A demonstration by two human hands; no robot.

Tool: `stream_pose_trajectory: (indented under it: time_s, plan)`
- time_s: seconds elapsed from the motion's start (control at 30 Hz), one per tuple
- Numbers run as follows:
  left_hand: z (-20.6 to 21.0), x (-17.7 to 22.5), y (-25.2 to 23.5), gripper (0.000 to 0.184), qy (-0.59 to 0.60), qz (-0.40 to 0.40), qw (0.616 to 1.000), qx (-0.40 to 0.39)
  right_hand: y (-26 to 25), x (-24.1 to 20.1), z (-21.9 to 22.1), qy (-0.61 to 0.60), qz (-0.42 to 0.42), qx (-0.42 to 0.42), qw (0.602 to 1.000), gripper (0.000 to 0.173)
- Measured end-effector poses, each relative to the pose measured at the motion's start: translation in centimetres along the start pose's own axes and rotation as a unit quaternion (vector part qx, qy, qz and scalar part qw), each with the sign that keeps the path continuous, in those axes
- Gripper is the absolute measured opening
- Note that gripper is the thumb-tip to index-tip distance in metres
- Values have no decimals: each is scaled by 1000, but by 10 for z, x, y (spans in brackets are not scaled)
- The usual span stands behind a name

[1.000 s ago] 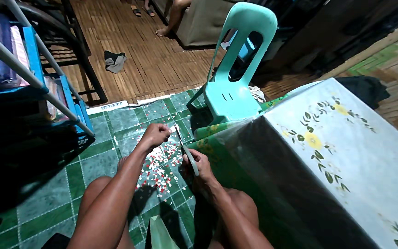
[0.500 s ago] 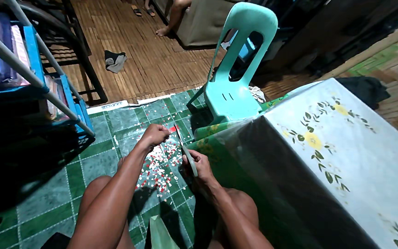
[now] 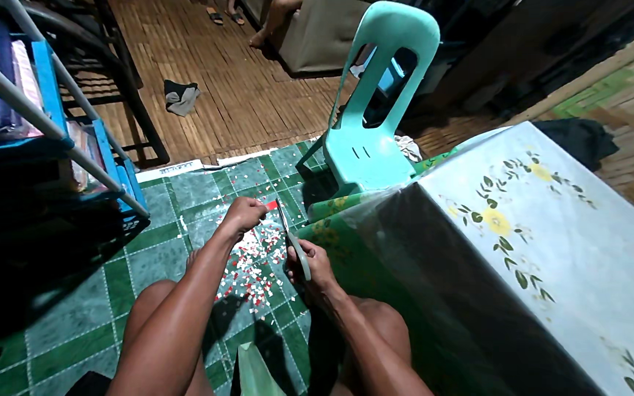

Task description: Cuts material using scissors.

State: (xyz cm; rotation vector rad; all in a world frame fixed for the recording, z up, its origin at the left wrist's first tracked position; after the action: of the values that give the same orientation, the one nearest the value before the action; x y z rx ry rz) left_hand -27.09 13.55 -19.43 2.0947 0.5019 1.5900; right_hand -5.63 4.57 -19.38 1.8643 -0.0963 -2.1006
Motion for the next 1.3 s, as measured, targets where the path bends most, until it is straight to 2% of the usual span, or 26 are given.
stream_pose_trajectory:
  time_s: [0.2,0.5,0.73,0.93,1.13,1.3]
  plan:
    - [-2,3,7,20,2,1,1000,15,0,1,-2,-3,-28,-24,999,45]
    - [6,2,5,19,6,19,1000,-16,-1,1,-2,13,-31,-36,999,47]
    - [5,2,4,19,1,18,1000,-22,0,-1,-1,22,-21,-29,999,46]
    - [5,1,4,17,-2,19,1000,-23,2,-3,2,28,-29,-9,999,37]
    - [5,4,6,18,-9,15,1000,-18,3,-2,3,-8,-4,-3,1000,39]
    - [4,2,4,21,-8,19,1000,-2,0,3,2,-9,-44,-30,999,45]
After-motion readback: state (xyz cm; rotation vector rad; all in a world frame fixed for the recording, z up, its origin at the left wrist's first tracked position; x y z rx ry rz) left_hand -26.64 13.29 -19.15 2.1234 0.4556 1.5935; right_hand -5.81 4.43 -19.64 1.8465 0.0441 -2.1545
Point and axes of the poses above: each hand's wrist, its own y-axis away from the middle knuckle, its own z-axis out of the palm, x = y × z, the point moved 1 cm from there along -y, towards the middle knuckle, and after that the axes turned 8 degrees about -z, right-handed, at the moved point
